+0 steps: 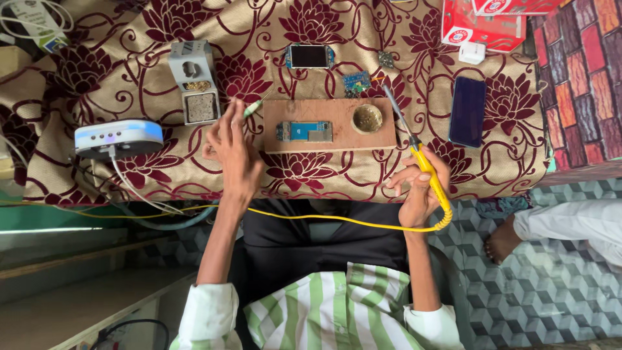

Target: The person uses a soldering iron and a small bottle to work on a blue circuit board placed on a wooden board. They repeatedly apply liquid from the bottle and use the soldering iron on various points of the board.

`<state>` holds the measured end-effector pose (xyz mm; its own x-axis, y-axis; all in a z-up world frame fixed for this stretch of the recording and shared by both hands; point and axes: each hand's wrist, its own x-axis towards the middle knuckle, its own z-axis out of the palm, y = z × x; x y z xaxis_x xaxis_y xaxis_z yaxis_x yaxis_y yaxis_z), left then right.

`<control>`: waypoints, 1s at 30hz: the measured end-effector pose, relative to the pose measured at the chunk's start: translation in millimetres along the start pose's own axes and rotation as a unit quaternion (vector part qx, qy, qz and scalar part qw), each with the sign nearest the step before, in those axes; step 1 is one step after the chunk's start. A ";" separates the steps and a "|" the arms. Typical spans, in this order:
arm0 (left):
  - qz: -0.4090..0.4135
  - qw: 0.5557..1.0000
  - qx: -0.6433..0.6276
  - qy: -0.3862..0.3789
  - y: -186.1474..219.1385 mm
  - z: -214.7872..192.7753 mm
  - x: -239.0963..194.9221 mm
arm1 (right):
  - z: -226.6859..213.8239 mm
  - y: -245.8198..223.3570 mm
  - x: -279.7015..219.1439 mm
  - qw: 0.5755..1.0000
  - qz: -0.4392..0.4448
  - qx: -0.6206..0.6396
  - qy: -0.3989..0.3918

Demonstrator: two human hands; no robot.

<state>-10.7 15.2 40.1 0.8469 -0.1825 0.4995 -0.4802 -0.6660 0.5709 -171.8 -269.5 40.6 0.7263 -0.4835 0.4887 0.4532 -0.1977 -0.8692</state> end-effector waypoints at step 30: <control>0.102 0.956 0.161 -0.223 41.9 17.8 45.6 | 1.0 4.4 -2.8 0.988 -0.038 0.000 0.152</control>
<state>11.9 -33.9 75.2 0.7910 -0.5746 0.2102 -0.6111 -0.7585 0.2261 -171.2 -268.2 35.4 0.5019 -0.7003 0.5077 0.5003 -0.2438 -0.8308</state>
